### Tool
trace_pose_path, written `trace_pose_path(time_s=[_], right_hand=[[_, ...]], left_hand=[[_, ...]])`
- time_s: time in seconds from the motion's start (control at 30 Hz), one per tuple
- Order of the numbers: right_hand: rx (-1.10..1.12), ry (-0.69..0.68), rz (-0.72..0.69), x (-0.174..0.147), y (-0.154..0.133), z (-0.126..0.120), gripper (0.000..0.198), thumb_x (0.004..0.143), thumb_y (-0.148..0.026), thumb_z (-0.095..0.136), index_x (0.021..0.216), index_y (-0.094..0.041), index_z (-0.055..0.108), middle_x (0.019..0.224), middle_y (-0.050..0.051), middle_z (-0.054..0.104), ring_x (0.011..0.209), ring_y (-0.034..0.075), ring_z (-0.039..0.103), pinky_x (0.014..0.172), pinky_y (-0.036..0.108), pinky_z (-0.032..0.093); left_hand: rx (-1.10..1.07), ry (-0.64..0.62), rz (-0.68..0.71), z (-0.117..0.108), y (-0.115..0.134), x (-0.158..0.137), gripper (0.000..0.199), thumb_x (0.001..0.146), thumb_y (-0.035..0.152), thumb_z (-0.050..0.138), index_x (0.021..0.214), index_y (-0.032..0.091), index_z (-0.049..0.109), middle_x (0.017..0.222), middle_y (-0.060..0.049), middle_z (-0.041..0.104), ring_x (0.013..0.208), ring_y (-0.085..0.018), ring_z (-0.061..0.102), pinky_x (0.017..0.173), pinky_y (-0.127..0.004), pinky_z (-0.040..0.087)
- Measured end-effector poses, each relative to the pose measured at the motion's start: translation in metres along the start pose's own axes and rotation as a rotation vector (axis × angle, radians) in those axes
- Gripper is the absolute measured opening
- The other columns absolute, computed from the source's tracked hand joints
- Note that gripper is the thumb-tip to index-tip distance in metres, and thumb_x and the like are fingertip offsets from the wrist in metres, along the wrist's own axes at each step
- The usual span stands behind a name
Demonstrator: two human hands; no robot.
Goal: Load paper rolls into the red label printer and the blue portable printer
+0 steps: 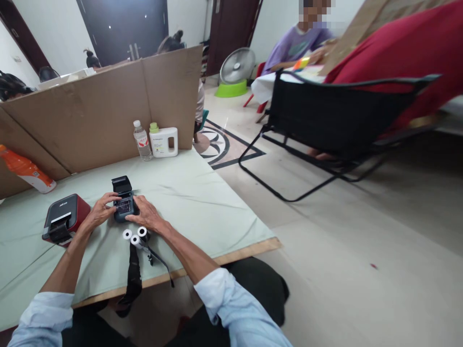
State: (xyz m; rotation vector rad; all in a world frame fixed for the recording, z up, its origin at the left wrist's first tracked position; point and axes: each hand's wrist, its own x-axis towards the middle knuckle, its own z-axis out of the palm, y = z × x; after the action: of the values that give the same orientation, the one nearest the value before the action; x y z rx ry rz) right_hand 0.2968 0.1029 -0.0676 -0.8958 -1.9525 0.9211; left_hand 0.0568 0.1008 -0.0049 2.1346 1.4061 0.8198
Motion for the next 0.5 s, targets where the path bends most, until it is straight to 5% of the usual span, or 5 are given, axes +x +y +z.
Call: trace_pose_path(time_s=[0.2,0.5], right_hand=[[-0.003,-0.001,-0.012,0.001,-0.001,-0.001,0.07,0.082,-0.037,0.082,0.144,-0.023,0.051,0.13,0.012,0.058,0.111,0.027,0.06,0.1,0.045,0.052],[0.007,0.002,0.005,0.002,-0.003,-0.002,0.069,0.084,-0.038,0.08,0.144,-0.018,0.052,0.131,0.014,0.057,0.108,0.026,0.061,0.101,0.044,0.052]], left_hand=[[0.149,0.085,0.026,0.009,0.0,0.008,0.031,0.08,0.016,0.06,0.1,0.025,0.082,0.125,-0.009,0.069,0.118,-0.027,0.064,0.111,-0.048,0.05],[0.094,0.159,-0.06,0.012,0.015,0.023,0.021,0.083,0.023,0.058,0.088,0.021,0.078,0.1,-0.009,0.077,0.099,-0.026,0.068,0.098,-0.042,0.053]])
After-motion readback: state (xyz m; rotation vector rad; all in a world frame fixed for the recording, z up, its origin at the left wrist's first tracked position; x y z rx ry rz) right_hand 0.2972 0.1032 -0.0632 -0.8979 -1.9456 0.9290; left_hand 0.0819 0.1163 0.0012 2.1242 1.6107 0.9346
